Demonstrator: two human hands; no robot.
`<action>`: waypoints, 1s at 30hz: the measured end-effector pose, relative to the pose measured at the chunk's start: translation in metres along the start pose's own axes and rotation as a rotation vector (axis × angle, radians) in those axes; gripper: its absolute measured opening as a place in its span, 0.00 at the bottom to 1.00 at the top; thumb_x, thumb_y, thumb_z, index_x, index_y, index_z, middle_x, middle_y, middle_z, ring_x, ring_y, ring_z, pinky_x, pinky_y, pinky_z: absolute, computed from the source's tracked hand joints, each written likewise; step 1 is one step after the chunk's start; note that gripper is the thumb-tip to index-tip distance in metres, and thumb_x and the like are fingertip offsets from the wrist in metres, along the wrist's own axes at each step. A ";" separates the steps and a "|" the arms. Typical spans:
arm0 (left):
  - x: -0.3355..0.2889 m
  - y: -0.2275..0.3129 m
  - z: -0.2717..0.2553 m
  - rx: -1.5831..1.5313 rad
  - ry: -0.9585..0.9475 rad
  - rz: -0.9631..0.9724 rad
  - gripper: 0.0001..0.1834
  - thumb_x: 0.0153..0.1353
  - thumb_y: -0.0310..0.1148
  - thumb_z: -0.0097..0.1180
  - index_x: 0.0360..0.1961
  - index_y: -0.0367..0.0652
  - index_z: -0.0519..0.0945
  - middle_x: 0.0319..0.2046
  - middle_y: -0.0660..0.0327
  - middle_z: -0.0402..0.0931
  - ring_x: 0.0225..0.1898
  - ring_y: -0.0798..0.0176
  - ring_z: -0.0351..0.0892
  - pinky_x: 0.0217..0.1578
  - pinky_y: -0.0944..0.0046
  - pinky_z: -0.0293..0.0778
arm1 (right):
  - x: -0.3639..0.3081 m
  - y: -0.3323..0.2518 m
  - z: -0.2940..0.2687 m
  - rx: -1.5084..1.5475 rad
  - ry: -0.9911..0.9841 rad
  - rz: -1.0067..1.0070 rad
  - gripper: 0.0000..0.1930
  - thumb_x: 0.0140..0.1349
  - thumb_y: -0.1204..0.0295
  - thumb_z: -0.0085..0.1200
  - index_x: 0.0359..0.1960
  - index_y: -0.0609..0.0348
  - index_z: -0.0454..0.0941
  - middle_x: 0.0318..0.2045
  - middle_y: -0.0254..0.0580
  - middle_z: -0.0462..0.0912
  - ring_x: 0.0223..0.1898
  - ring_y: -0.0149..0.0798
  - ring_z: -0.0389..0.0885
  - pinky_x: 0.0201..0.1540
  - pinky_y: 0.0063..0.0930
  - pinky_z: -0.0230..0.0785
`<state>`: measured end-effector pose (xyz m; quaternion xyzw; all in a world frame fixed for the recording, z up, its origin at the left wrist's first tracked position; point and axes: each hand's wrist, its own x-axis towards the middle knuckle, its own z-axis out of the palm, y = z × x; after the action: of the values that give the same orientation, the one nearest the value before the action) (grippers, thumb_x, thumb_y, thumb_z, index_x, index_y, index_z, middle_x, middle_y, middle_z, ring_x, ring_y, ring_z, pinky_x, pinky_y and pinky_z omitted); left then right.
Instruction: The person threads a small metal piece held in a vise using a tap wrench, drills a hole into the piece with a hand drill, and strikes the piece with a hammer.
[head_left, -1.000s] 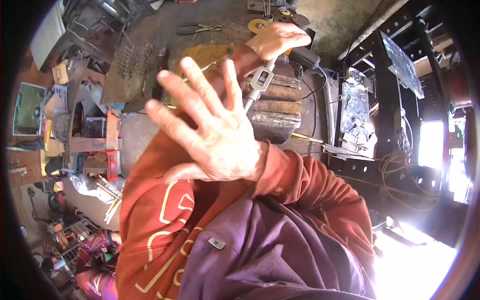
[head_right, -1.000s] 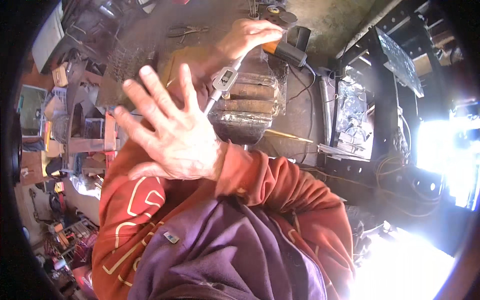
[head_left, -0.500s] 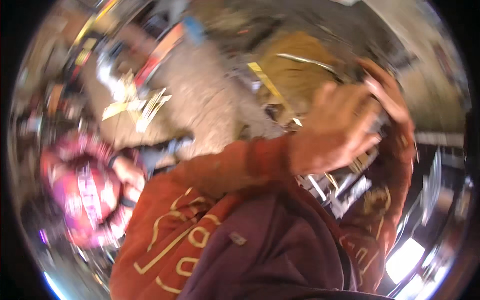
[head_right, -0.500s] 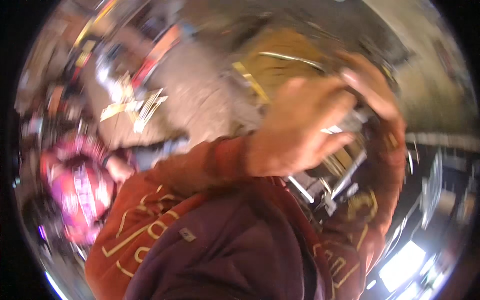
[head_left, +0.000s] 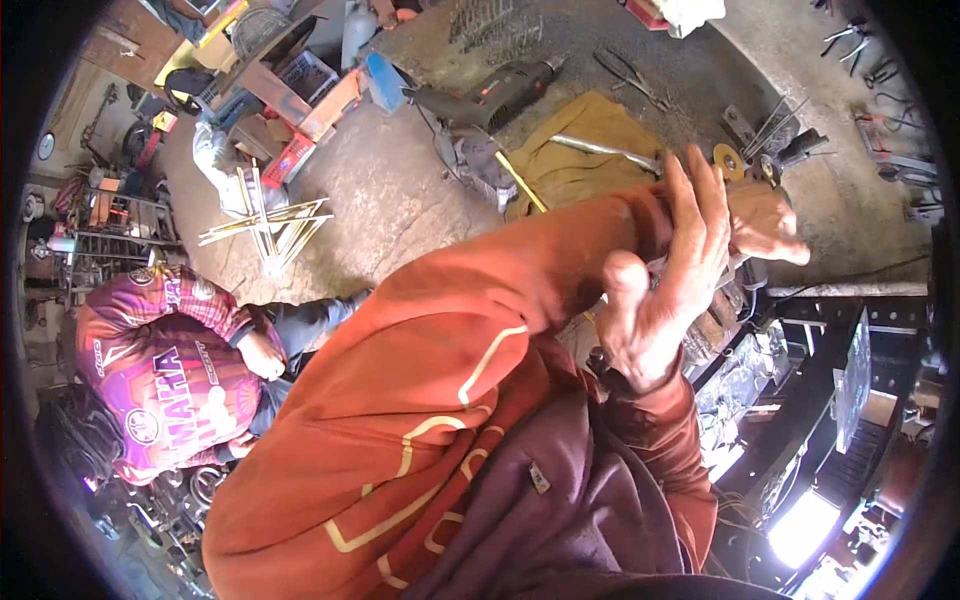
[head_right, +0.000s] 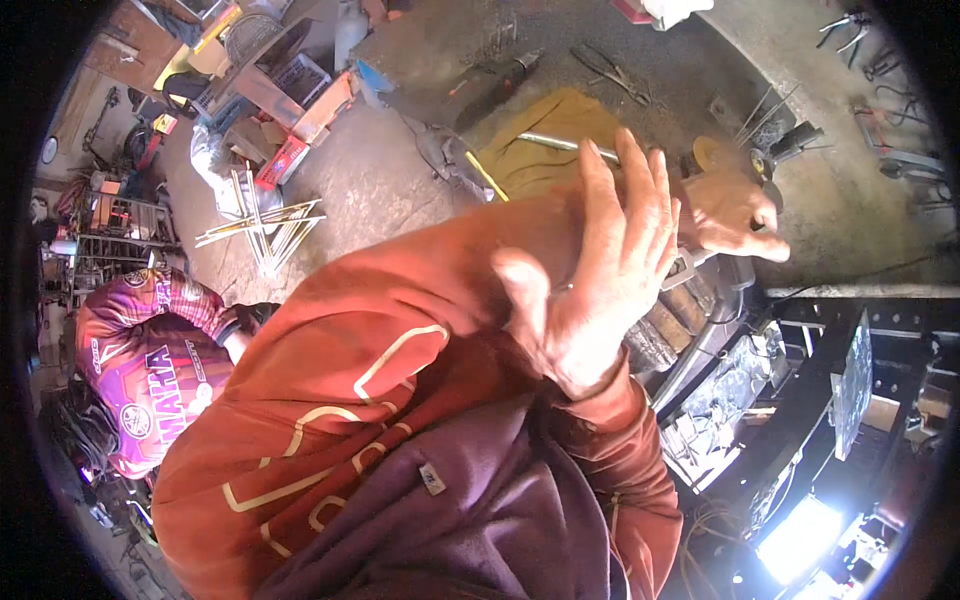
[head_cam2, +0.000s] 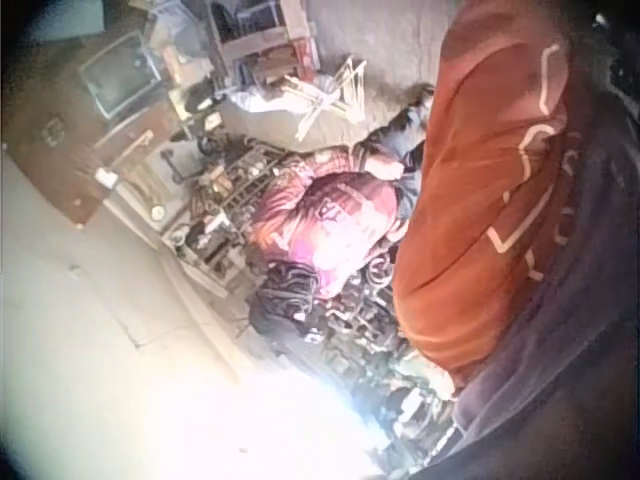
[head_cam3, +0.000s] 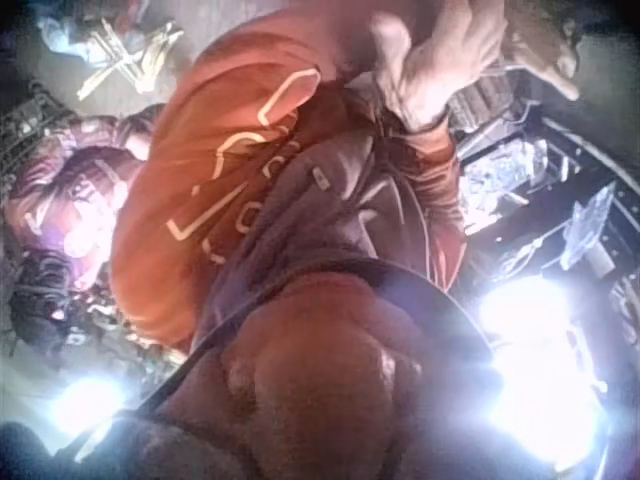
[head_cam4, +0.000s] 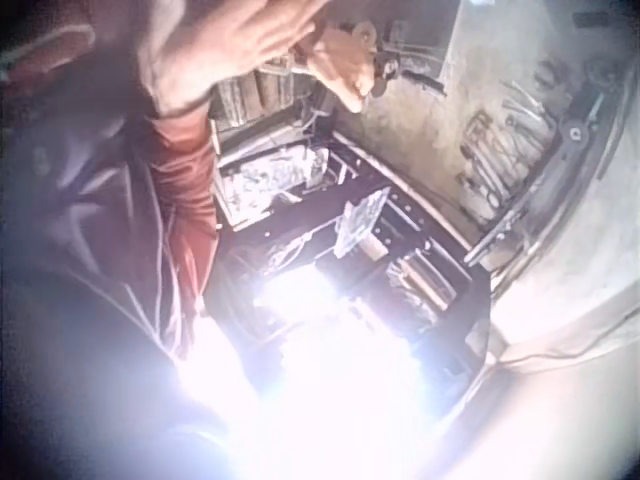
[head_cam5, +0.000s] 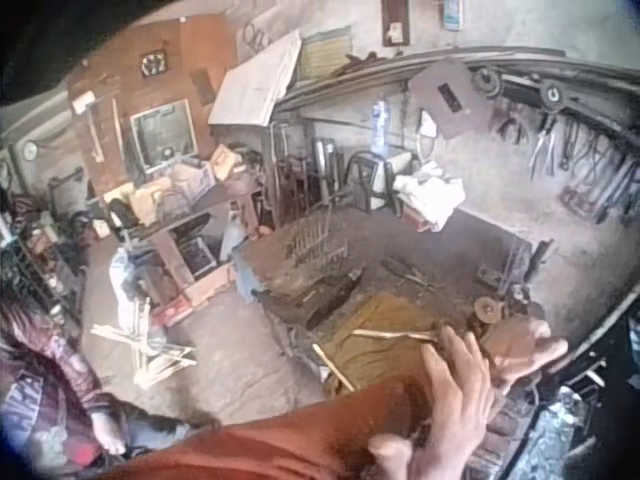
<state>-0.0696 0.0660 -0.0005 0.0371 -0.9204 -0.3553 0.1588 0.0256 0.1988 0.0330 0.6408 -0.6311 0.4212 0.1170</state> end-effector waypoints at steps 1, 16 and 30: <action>-0.014 -0.019 -0.005 0.008 0.076 0.051 0.24 0.63 0.55 0.55 0.45 0.45 0.84 0.43 0.53 0.84 0.45 0.48 0.83 0.45 0.53 0.77 | 0.001 0.000 -0.003 0.120 0.007 -0.031 0.44 0.67 0.33 0.34 0.65 0.64 0.68 0.64 0.58 0.68 0.70 0.60 0.60 0.70 0.55 0.47; -0.156 0.098 0.010 0.249 0.708 -0.066 0.25 0.61 0.47 0.60 0.50 0.37 0.76 0.52 0.51 0.73 0.53 0.50 0.75 0.50 0.46 0.66 | 0.067 0.193 -0.031 0.667 -0.788 0.402 0.45 0.59 0.48 0.65 0.68 0.71 0.63 0.63 0.55 0.72 0.65 0.47 0.68 0.69 0.41 0.56; 0.024 0.000 0.019 -0.211 -0.093 0.189 0.35 0.68 0.62 0.45 0.57 0.40 0.78 0.50 0.46 0.78 0.48 0.48 0.80 0.53 0.53 0.73 | 0.004 -0.014 0.012 0.137 -0.042 -0.103 0.41 0.46 0.38 0.61 0.57 0.54 0.76 0.63 0.53 0.70 0.72 0.62 0.56 0.70 0.74 0.38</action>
<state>-0.0983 0.0738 -0.0076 -0.0831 -0.8837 -0.4349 0.1515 0.0421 0.1902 0.0339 0.6873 -0.5695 0.4434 0.0813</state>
